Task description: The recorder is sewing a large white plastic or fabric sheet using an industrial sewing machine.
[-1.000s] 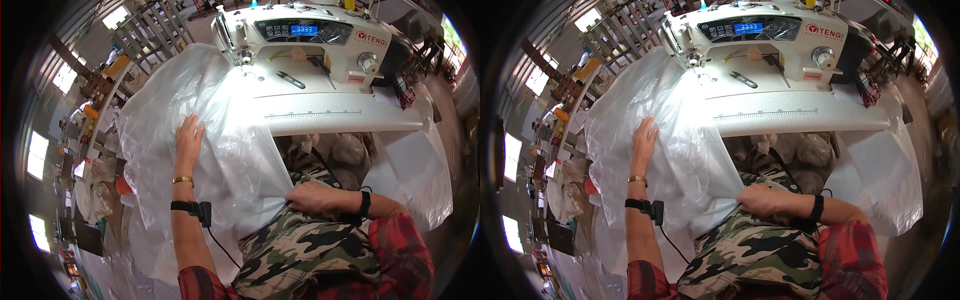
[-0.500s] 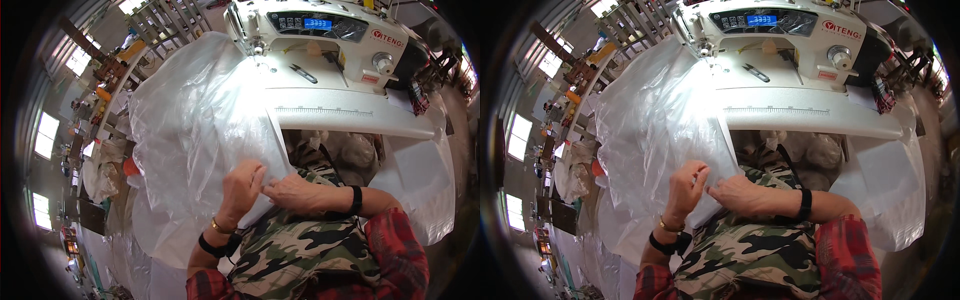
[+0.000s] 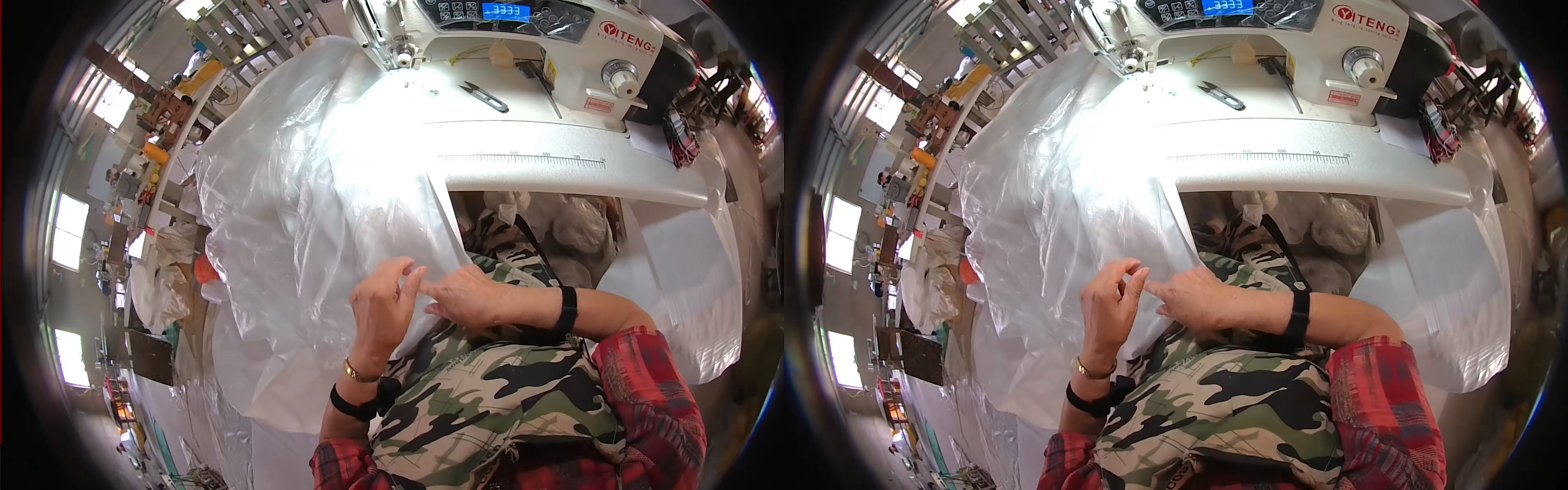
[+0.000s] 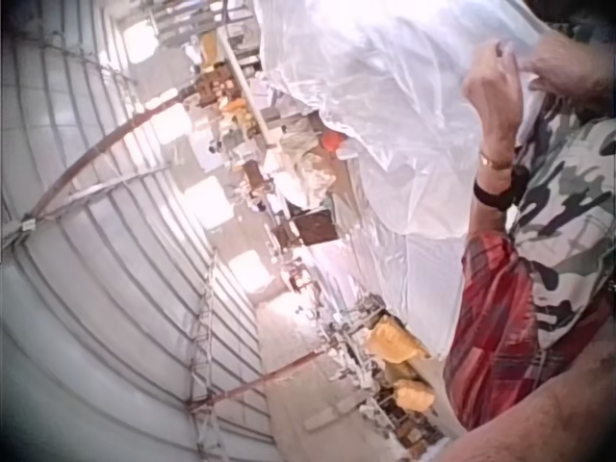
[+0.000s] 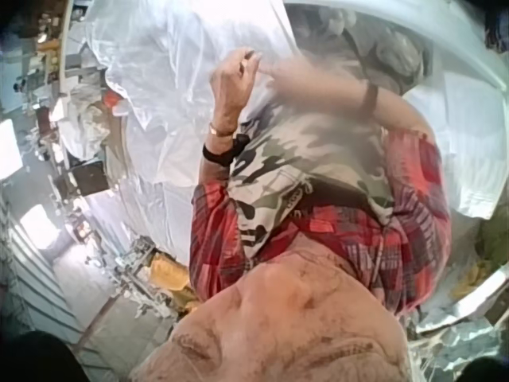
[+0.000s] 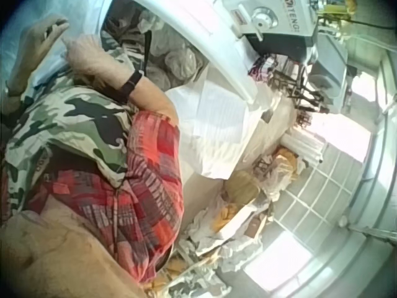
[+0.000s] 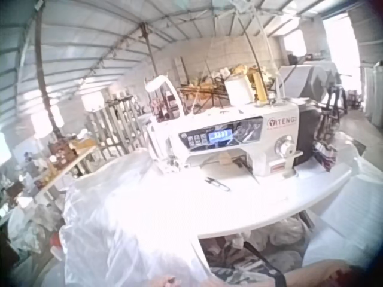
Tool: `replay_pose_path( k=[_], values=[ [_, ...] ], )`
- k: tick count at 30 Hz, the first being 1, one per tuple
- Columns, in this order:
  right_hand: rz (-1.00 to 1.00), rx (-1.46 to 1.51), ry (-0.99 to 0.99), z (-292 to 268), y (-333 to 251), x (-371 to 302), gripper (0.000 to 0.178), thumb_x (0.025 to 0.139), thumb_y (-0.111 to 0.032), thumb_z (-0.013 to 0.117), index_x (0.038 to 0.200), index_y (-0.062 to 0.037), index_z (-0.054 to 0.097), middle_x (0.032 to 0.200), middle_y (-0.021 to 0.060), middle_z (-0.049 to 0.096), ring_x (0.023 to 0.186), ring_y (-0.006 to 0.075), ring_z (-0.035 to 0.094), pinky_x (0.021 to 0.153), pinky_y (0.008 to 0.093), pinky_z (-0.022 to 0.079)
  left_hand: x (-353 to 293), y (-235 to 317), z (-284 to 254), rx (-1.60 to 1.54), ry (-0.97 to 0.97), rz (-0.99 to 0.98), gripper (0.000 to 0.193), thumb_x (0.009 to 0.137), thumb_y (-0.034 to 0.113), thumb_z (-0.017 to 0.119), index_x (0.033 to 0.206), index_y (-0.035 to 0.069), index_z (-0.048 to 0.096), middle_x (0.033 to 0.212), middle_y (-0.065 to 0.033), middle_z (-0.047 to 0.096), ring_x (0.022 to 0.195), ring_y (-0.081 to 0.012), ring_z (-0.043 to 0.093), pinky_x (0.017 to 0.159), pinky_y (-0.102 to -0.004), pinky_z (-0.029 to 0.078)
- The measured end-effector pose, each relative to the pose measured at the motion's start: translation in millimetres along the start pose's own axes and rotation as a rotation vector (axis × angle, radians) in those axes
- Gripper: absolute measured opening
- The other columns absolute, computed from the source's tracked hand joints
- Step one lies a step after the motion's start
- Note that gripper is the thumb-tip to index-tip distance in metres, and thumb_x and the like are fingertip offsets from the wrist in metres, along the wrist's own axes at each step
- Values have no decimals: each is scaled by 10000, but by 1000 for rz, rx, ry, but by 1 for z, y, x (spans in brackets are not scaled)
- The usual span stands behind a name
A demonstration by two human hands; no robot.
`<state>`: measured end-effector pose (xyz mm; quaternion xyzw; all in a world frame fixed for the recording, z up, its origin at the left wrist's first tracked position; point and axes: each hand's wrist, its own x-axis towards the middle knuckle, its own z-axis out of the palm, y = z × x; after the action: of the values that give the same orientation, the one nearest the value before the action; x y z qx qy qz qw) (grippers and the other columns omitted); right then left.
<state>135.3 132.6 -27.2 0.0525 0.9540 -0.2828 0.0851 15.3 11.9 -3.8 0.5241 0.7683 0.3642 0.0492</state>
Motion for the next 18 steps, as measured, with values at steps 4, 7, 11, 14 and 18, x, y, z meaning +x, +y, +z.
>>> replay_pose_path(
  k=[4, 7, 11, 14, 18],
  values=[
    [-124, 46, 167, 16, 12, 5, 334, 904, -219, 618, 1160, -17, 548, 969, 191, 644, 804, 363, 669, 675, 477, 517, 3, -7, 7, 8, 11, 23, 204, 885, 175, 707, 982, -3, 678, 829, -107, 681, 518, -187, 541, 525, -305, 447],
    [-236, 110, 291, 12, 2, -9, 320, 873, -173, 623, 1124, 10, 550, 1010, 201, 615, 774, 362, 666, 652, 469, 520, 0, -15, 9, -9, 22, 11, 228, 881, 185, 721, 966, -22, 679, 765, -117, 669, 519, -140, 541, 515, -277, 430],
    [-337, 14, 267, 14, -8, -17, 325, 815, -112, 620, 1086, 44, 532, 1013, 209, 570, 720, 348, 656, 601, 442, 522, 1, -20, 7, -143, -135, -144, 222, 879, 168, 734, 945, -36, 678, 712, -78, 669, 552, -75, 541, 511, -244, 410],
    [-343, -10, 234, 5, -15, -22, 314, 813, -110, 618, 1068, 45, 522, 947, 191, 590, 703, 345, 658, 581, 436, 519, 0, -26, 11, -240, -175, -216, 173, 881, 125, 728, 925, -36, 682, 696, -31, 662, 590, -37, 542, 520, -217, 404],
    [-265, -72, 259, -17, -8, -32, 287, 820, -111, 610, 1047, 41, 522, 806, 181, 633, 679, 347, 672, 569, 435, 521, -8, -27, 14, -498, -177, -341, 187, 870, 100, 706, 998, -28, 659, 682, -17, 622, 603, -48, 516, 551, -229, 413]
  ],
)
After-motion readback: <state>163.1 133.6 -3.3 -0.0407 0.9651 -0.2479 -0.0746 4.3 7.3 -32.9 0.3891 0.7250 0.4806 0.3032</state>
